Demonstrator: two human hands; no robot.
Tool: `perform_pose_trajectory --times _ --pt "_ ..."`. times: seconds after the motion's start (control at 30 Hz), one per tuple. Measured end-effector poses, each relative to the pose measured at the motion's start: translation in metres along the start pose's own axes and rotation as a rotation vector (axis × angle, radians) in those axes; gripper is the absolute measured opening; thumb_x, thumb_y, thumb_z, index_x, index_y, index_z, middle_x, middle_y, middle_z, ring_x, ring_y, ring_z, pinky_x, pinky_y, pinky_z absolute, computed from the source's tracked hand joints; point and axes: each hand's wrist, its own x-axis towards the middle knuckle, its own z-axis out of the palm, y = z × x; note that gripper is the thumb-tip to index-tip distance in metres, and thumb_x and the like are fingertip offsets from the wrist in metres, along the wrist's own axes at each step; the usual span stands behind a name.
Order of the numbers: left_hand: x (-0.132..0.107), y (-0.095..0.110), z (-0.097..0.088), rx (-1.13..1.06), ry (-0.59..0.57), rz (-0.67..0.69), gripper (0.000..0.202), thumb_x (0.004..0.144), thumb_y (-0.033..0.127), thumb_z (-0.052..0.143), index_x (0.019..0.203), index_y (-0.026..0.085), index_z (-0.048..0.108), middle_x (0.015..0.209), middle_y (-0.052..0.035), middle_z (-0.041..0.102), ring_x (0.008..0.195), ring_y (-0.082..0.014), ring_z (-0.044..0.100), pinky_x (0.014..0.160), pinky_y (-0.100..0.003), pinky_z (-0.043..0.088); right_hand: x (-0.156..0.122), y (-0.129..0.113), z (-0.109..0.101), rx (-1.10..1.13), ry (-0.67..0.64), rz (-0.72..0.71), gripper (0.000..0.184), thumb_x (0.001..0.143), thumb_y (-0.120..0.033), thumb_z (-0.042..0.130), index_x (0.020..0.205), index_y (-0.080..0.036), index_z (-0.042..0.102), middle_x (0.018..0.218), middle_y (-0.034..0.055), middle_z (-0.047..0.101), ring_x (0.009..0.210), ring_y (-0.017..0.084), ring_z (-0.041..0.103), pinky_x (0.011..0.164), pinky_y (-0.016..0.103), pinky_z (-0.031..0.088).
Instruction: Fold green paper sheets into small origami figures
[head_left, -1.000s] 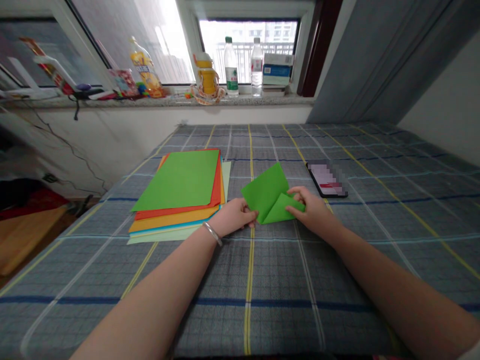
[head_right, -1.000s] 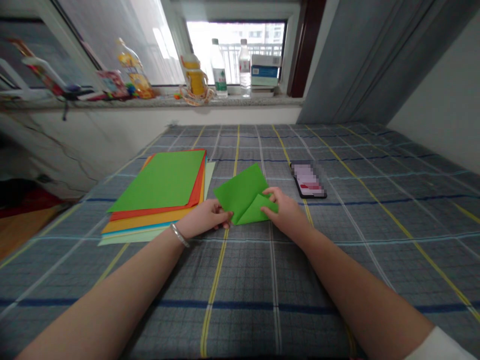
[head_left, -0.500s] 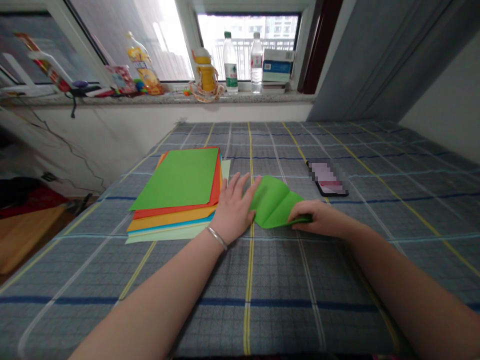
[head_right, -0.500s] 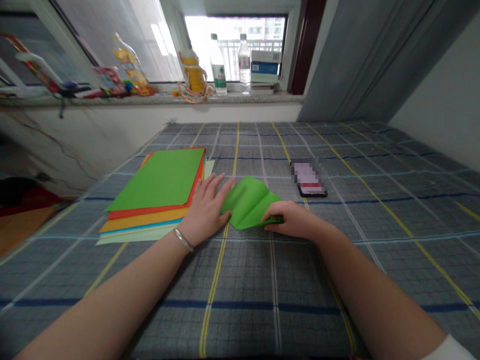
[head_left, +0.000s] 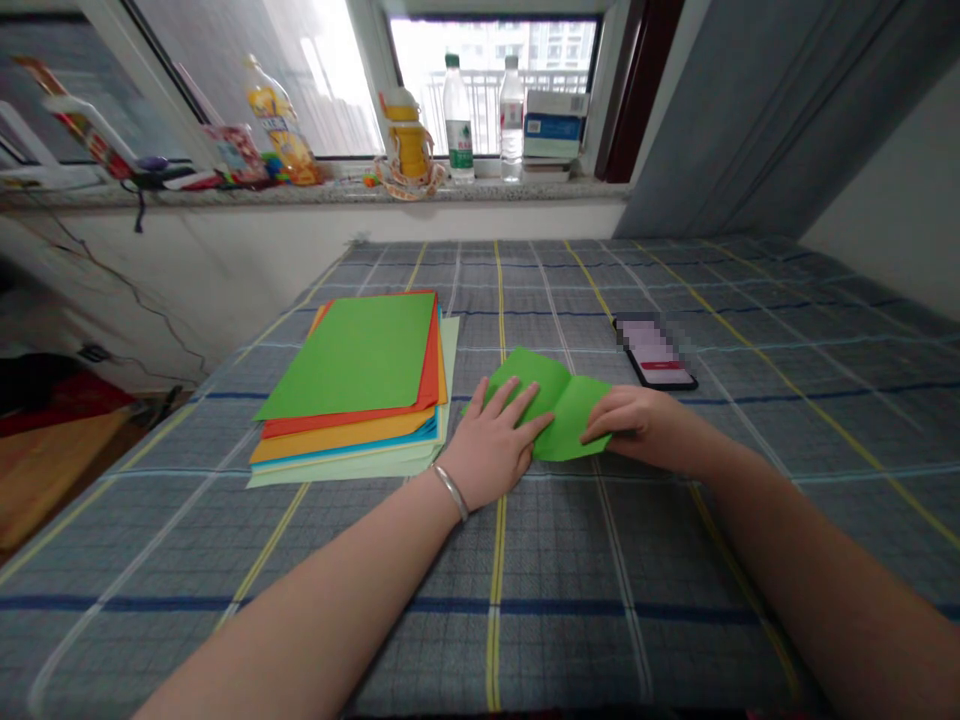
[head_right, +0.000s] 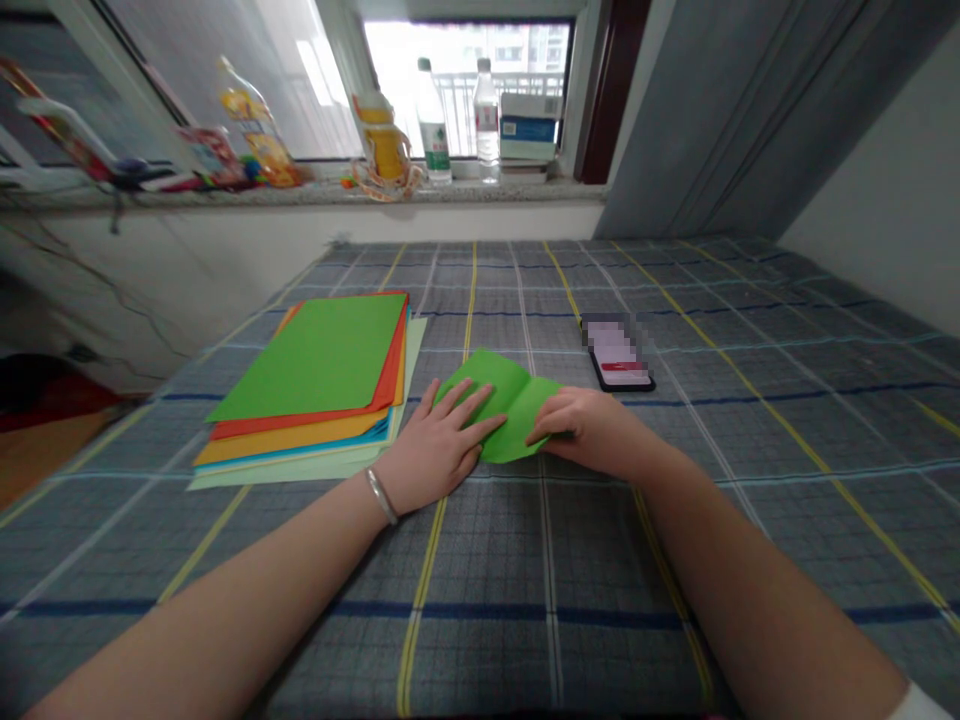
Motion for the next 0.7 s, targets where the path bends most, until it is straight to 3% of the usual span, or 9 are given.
perform_pose_trajectory --times 0.27,0.57,0.7 --pt "0.002 0.003 -0.002 -0.034 -0.009 0.061 0.041 0.09 0.034 0.049 0.131 0.026 0.053 0.151 -0.0056 0.035 0.142 -0.0298 0.022 0.116 -0.055 0.012 -0.007 0.006 0.0 0.092 -0.122 0.093 0.036 0.069 -0.005 0.059 0.091 -0.027 0.076 0.093 0.0025 0.072 0.089 0.018 0.064 0.087 0.032 0.047" --pt "0.0 0.0 0.001 -0.04 -0.017 0.055 0.043 0.091 0.038 0.047 0.133 0.027 0.05 0.15 -0.0061 0.035 0.142 -0.0295 0.023 0.115 -0.055 0.013 -0.008 0.004 -0.003 0.147 -0.14 0.201 0.033 0.069 -0.009 0.058 0.092 -0.026 0.075 0.093 0.0026 0.071 0.088 0.019 0.064 0.085 0.032 0.047" --pt "0.0 0.0 0.001 -0.027 -0.016 0.052 0.043 0.092 0.04 0.046 0.133 0.028 0.05 0.151 -0.006 0.035 0.142 -0.0302 0.023 0.115 -0.056 0.012 -0.011 0.003 -0.009 0.169 -0.161 0.203 0.021 0.072 -0.016 0.063 0.088 -0.025 0.074 0.095 0.0024 0.071 0.089 0.018 0.063 0.085 0.032 0.047"
